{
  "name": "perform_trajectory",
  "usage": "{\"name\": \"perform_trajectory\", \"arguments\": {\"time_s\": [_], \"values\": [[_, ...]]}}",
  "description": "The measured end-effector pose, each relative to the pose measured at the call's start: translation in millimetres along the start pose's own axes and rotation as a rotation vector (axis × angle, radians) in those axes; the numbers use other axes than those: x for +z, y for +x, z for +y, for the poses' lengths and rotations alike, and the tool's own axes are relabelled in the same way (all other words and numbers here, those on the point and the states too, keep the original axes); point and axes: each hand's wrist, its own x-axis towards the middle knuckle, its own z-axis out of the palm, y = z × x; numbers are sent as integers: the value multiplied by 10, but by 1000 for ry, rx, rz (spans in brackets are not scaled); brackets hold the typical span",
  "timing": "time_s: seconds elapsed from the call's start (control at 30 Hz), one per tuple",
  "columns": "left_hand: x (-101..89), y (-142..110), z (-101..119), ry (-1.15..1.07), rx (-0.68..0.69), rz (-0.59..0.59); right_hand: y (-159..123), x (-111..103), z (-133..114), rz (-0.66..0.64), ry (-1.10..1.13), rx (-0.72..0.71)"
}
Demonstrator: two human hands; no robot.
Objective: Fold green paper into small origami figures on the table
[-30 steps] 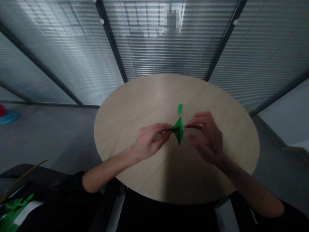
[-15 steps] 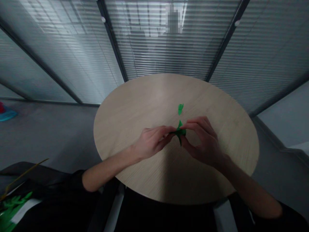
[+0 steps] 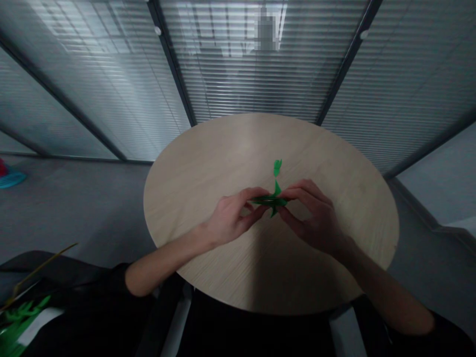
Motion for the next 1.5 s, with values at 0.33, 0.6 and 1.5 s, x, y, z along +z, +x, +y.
{"name": "perform_trajectory", "arguments": {"time_s": [0.33,0.6,1.5], "values": [[-1,26,-13,-76,-26,72,-30,10,42,-37,162,141],[3,30,37,-342,-202,-9,-40,23,31,-61,267,220],[-17,232,28,-761,-687,-94,-11,148,128,-287,1003,707]]}}
